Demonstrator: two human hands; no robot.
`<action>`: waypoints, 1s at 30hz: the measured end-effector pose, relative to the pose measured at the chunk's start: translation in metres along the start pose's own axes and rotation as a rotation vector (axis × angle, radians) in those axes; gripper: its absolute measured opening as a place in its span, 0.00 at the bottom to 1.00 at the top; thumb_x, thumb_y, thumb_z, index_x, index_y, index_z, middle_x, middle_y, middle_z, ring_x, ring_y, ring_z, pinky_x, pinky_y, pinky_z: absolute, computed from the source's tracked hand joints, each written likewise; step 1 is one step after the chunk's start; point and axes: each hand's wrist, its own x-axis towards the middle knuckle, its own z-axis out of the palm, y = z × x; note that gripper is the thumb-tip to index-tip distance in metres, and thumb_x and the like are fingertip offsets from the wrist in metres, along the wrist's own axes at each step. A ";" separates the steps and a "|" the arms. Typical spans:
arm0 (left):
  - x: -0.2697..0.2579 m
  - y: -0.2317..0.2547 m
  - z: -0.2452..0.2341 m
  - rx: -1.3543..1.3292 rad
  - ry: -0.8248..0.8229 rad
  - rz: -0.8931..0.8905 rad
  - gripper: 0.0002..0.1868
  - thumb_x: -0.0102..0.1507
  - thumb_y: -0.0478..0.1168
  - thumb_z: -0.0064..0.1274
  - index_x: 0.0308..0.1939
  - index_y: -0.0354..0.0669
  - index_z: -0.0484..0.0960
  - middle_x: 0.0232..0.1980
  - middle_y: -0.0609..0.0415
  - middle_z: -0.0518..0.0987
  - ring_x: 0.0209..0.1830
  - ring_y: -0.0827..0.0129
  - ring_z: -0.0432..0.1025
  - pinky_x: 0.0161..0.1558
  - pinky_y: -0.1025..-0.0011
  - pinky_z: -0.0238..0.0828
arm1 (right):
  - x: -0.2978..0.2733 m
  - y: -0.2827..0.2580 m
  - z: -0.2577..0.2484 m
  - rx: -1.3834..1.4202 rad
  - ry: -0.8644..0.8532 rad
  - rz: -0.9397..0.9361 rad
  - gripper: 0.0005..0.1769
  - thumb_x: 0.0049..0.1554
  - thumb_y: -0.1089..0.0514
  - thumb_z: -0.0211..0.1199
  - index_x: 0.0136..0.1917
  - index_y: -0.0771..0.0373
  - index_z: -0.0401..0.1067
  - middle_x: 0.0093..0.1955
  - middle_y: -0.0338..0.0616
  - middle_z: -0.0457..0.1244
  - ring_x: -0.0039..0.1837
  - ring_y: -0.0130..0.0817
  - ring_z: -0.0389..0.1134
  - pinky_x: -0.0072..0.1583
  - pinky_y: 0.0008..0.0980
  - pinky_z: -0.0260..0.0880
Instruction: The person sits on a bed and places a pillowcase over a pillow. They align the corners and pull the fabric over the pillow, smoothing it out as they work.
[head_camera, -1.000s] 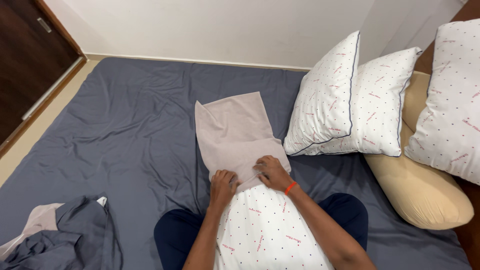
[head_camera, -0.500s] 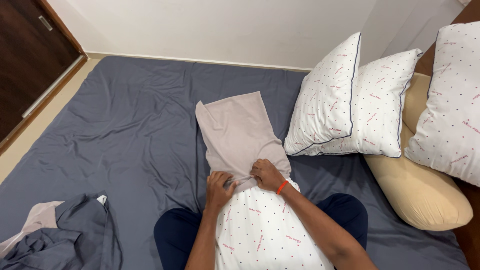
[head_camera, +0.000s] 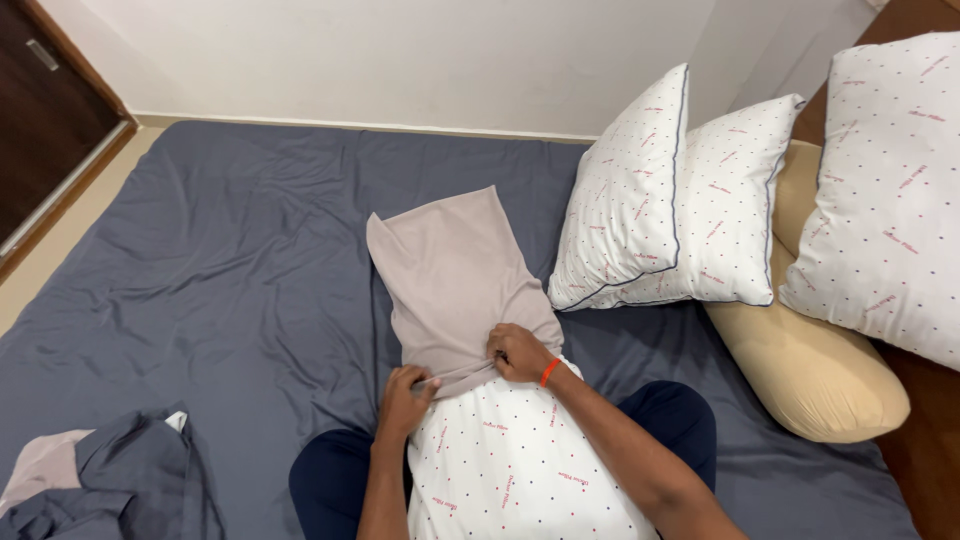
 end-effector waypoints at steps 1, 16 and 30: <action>-0.004 -0.005 -0.002 -0.003 -0.026 -0.047 0.12 0.56 0.41 0.65 0.31 0.33 0.84 0.34 0.45 0.83 0.36 0.55 0.73 0.39 0.62 0.70 | -0.001 0.003 0.001 0.024 -0.034 0.036 0.06 0.42 0.67 0.58 0.35 0.64 0.74 0.40 0.45 0.66 0.50 0.44 0.68 0.56 0.39 0.69; 0.056 0.064 0.084 0.145 -0.186 0.148 0.10 0.57 0.42 0.62 0.41 0.42 0.86 0.42 0.52 0.82 0.47 0.57 0.74 0.51 0.58 0.66 | -0.051 0.007 -0.021 -0.068 0.428 0.335 0.11 0.43 0.64 0.62 0.43 0.65 0.72 0.46 0.50 0.63 0.53 0.49 0.65 0.53 0.41 0.66; 0.082 0.080 0.098 0.064 -0.506 -0.054 0.07 0.58 0.41 0.63 0.31 0.41 0.88 0.30 0.42 0.81 0.33 0.48 0.77 0.43 0.56 0.72 | -0.081 0.050 -0.009 0.096 0.495 0.528 0.10 0.44 0.71 0.61 0.42 0.69 0.75 0.42 0.47 0.65 0.45 0.41 0.68 0.48 0.36 0.68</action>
